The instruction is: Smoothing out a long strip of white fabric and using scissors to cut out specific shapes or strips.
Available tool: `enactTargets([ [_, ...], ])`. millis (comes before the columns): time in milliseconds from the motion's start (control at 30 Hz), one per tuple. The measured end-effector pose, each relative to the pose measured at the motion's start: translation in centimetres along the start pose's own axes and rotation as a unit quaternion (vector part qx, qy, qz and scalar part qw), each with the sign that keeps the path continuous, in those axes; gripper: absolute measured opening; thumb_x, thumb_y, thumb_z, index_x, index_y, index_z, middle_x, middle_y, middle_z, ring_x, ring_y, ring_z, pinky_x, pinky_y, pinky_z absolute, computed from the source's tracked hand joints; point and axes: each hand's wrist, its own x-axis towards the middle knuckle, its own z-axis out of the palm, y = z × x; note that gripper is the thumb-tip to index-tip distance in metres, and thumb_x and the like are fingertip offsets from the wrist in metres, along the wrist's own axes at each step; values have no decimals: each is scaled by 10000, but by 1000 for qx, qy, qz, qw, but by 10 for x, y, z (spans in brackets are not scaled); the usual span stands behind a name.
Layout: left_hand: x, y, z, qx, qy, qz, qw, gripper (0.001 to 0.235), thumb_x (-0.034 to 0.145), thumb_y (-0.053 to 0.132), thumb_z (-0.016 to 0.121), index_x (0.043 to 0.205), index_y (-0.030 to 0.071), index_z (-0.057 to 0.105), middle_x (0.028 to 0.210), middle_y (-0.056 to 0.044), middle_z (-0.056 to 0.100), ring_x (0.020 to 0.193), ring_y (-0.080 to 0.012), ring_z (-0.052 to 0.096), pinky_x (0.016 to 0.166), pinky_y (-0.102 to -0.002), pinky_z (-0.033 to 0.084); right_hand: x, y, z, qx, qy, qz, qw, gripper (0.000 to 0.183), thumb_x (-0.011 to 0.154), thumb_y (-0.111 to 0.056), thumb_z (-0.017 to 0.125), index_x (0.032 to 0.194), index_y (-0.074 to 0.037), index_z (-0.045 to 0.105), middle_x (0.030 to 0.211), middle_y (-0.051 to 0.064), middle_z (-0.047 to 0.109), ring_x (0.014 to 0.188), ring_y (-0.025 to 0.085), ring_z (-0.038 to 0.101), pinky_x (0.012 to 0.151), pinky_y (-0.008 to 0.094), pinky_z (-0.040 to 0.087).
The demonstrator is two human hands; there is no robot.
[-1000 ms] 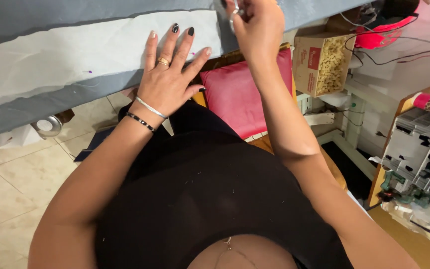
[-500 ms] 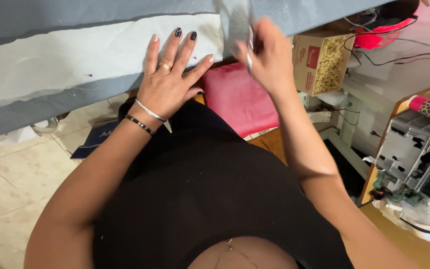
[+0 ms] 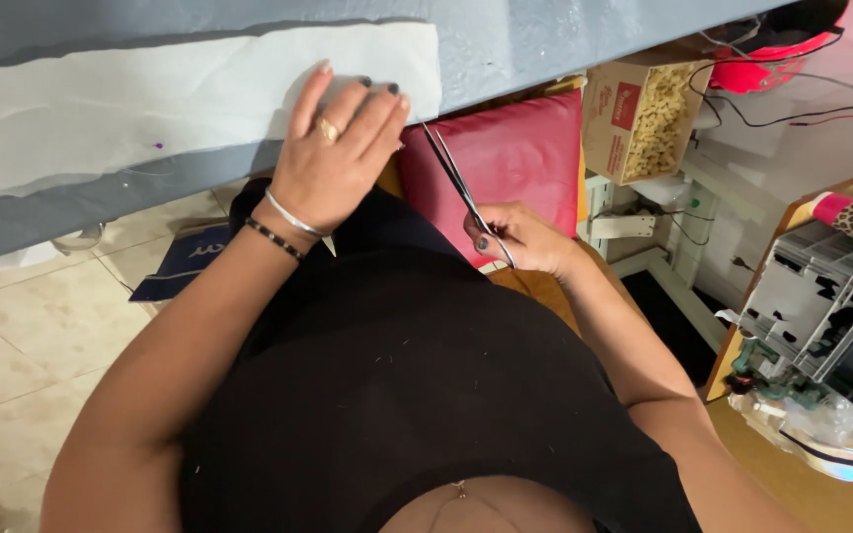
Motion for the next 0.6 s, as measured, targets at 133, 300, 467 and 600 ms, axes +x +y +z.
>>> enactTargets([
  [133,4,-3,3,8,-32,-8,999,230,1014,222,933,1172,140,787,1186,35,680,1102,-172,618,1193,-485,382,4,2,-1,-27,-11,5,1000,295,1033,-407,525,871,-161,504,769,-68,489,685,75,432,649,233,393],
  [300,16,0,-2,8,23,-8,1000,102,1058,42,790,998,116,753,1034,10,694,949,-167,649,1126,-495,459,5,-1,0,-55,-10,-6,998,335,1037,-456,498,878,-161,518,757,-71,513,660,72,447,634,235,408],
  [467,16,1,-1,3,38,-1,999,166,1075,-15,723,951,91,752,968,-7,693,919,-176,683,1164,-552,434,4,-9,3,-61,-3,-14,998,425,1011,-566,475,854,-172,500,734,-81,491,641,72,426,624,237,384],
  [600,13,1,3,-5,42,-6,999,175,1089,1,743,945,99,762,981,12,682,955,-164,682,1185,-551,414,8,-5,3,-47,-8,-13,999,407,1023,-534,480,856,-163,493,747,-74,490,654,68,415,620,235,372],
])
